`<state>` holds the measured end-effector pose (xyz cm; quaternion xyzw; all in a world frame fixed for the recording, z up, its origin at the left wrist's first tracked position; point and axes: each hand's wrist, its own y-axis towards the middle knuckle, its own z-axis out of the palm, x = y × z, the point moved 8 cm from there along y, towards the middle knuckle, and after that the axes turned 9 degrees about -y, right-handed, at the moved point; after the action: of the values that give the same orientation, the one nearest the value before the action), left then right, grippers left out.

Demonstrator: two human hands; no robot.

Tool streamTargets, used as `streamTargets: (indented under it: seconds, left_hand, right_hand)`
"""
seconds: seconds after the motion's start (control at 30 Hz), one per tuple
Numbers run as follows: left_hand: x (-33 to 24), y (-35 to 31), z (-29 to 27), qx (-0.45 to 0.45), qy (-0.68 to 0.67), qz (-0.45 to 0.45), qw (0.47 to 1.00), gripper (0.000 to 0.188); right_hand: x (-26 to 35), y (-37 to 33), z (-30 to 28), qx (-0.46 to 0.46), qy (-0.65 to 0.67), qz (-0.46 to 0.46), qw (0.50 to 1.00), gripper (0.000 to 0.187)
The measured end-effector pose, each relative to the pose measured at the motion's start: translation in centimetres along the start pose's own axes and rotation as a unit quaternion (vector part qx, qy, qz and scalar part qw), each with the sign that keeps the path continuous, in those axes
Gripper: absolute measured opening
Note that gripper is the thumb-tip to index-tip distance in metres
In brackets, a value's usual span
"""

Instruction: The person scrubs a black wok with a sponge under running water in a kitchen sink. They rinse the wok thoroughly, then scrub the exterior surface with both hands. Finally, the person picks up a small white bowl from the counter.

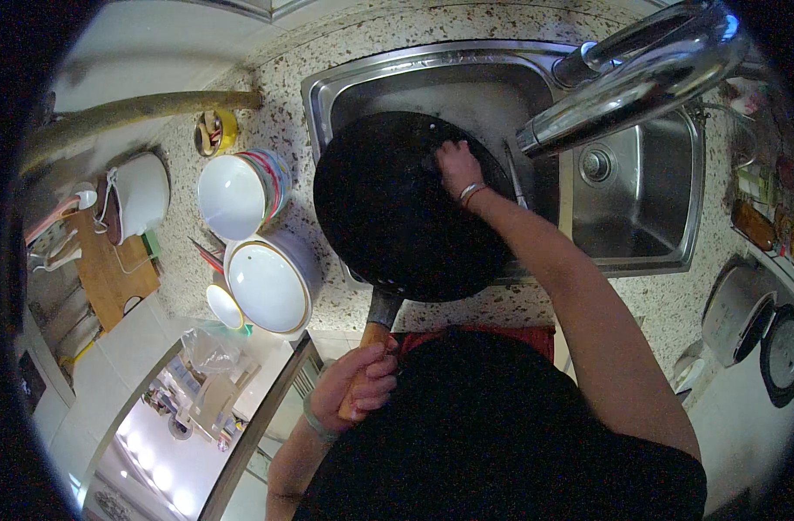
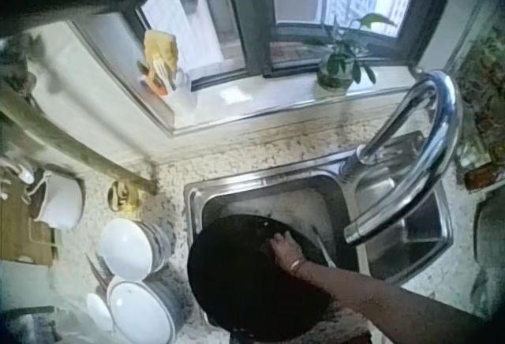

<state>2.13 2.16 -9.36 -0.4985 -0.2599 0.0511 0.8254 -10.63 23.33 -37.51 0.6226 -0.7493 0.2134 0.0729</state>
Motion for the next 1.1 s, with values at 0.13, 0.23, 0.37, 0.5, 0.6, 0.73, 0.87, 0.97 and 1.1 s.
streamTargets:
  seconds: [0.13, 0.23, 0.37, 0.5, 0.6, 0.73, 0.87, 0.97, 1.1]
  left_hand:
    - [-0.1, 0.5, -0.3, -0.002, 0.0, 0.006, 1.0, 0.02]
    - [-0.1, 0.4, -1.3, -0.022, -0.002, 0.002, 1.0, 0.02]
    - [0.5, -0.1, -1.1, -0.02, -0.013, -0.004, 1.0, 0.021]
    - [0.0, 0.0, -0.5, -0.007, 0.01, 0.007, 1.0, 0.021]
    - [0.2, 0.1, -0.9, -0.007, 0.005, 0.003, 1.0, 0.021]
    - [0.1, 0.0, -1.8, -0.037, 0.015, 0.009, 0.999, 0.022]
    - [0.0, -0.1, -1.4, -0.024, 0.013, 0.005, 1.0, 0.022]
    - [0.0, 0.1, -0.6, -0.013, 0.021, 0.009, 1.0, 0.023]
    - [0.0, 0.2, -1.3, -0.047, 0.03, 0.016, 0.998, 0.023]
  right_hand:
    - [9.4, -5.6, -0.6, 0.043, 0.298, -0.004, 0.954, 0.007]
    - [13.9, -7.8, -4.8, 0.101, 0.455, -0.004, 0.885, 0.008]
    - [7.0, -3.3, 0.6, 0.0, 0.251, -0.021, 0.968, 0.005]
    - [-0.3, 1.4, -0.4, -0.07, 0.023, 0.025, 0.997, 0.008]
    - [4.6, -1.2, 2.4, 0.045, 0.241, 0.073, 0.967, 0.007]
    - [16.1, -5.7, -5.5, 0.075, 0.567, 0.026, 0.82, 0.013]
    - [13.1, -1.6, -1.9, 0.037, 0.398, 0.01, 0.917, 0.011]
    - [4.4, 5.1, -0.9, -0.15, 0.303, 0.163, 0.927, 0.006]
    - [7.1, 4.8, -0.1, -0.047, 0.34, 0.134, 0.93, 0.009]
